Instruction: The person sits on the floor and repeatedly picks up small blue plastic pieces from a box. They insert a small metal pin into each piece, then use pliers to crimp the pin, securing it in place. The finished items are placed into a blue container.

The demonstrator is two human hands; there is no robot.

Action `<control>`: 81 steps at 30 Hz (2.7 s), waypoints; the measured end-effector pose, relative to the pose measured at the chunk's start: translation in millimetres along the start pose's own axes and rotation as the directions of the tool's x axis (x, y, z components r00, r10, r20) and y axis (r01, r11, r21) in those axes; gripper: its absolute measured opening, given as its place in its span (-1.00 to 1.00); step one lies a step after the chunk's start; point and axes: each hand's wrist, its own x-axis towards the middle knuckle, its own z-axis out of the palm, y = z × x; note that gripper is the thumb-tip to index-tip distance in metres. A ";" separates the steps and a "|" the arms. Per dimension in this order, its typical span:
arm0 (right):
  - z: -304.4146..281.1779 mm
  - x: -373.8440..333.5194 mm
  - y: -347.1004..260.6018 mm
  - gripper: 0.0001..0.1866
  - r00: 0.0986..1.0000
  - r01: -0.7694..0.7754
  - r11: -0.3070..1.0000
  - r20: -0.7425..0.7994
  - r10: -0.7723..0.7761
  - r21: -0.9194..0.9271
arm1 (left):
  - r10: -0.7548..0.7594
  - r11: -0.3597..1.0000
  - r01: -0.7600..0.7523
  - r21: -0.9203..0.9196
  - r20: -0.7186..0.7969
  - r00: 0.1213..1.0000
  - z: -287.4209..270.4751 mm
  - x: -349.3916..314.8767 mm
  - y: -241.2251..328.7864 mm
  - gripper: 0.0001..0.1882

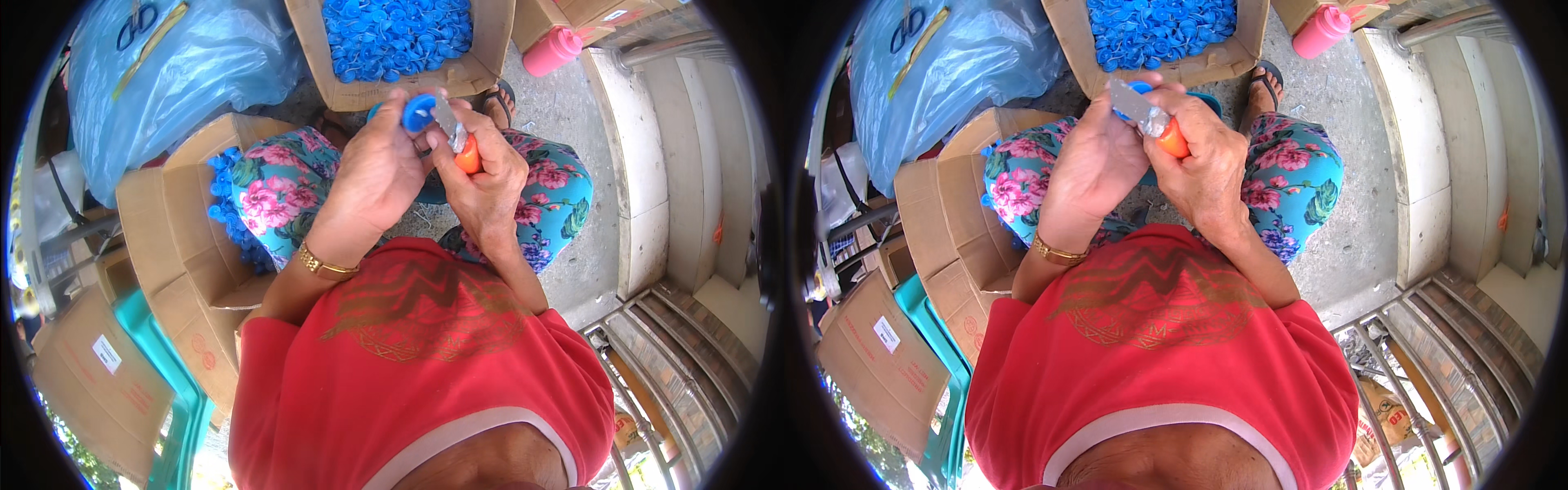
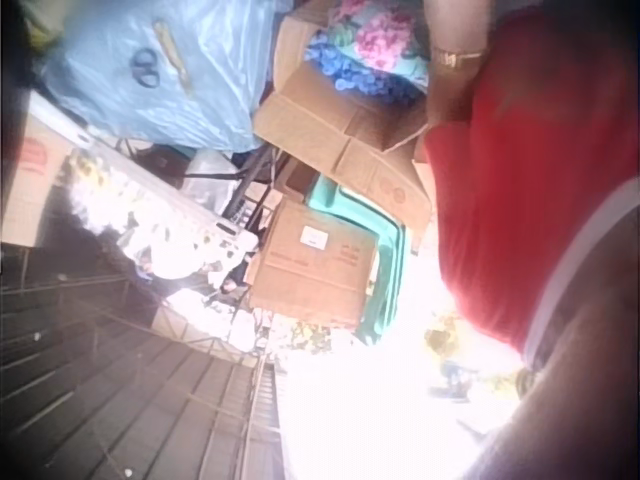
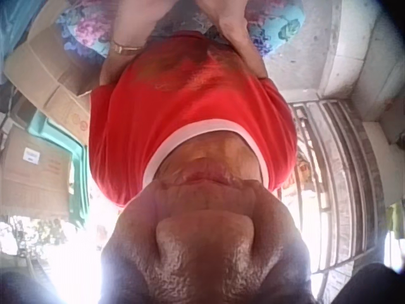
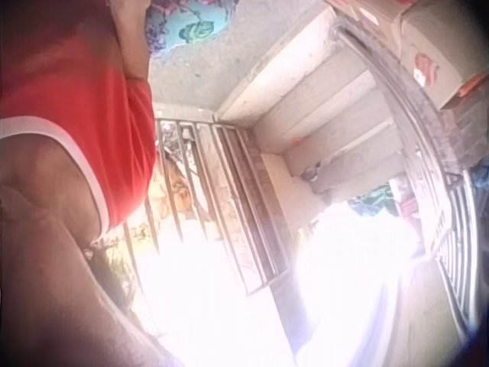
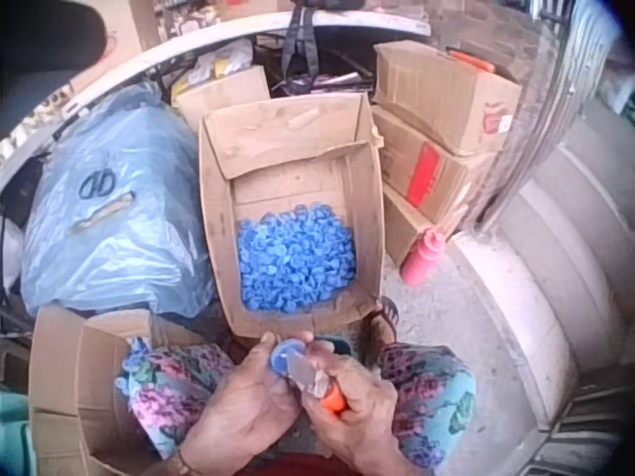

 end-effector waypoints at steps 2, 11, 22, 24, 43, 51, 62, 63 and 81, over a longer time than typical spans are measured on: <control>1.2 -0.4 -1.6 -0.70 0.998 0.046 0.997 -0.032 -0.048 -0.057 | 0.071 0.996 -0.067 0.064 -0.048 0.996 7.5 -4.9 -3.6 -0.62; 7.2 1.1 -12.6 -0.74 0.963 0.265 0.956 -0.023 -0.270 -0.129 | 0.207 0.794 -0.237 0.561 0.117 0.971 -4.3 -28.0 11.6 -0.63; 7.2 0.5 -13.3 -0.92 0.842 -0.525 0.329 0.421 0.338 0.785 | 0.127 0.939 -0.186 0.289 0.212 0.969 -19.7 -31.4 16.0 -0.62; 7.8 1.4 -12.6 -0.90 0.825 -0.551 0.337 0.438 0.358 0.763 | 0.148 0.936 -0.194 0.295 0.171 0.974 -21.8 -29.6 15.6 -0.62; 37.0 11.7 -18.0 -0.50 0.972 0.038 0.980 0.235 0.009 -0.193 | -0.054 0.950 0.086 0.299 -0.115 0.992 -53.5 -20.8 -17.4 -0.62; 56.8 63.7 -28.7 -0.49 0.842 0.177 0.983 0.525 -0.125 -0.051 | -0.029 0.993 0.028 -0.110 -0.007 1.000 -79.0 -23.3 -19.7 -0.63; 300.2 263.2 -136.7 -0.57 0.731 0.410 0.907 0.630 -0.263 -0.097 | 0.182 0.980 -0.189 -0.070 -0.092 0.979 -96.9 -28.5 -6.1 -0.56; 329.3 268.2 -147.4 -0.59 0.731 0.441 0.883 0.634 -0.251 -0.158 | 0.187 0.978 -0.195 -0.068 -0.108 0.976 -99.4 -29.1 -2.6 -0.57; 81.9 171.6 -96.5 -0.59 0.591 0.104 0.950 0.750 -0.297 0.294 | 0.403 0.904 -0.372 -0.210 0.134 0.905 -82.3 -51.3 34.1 -0.53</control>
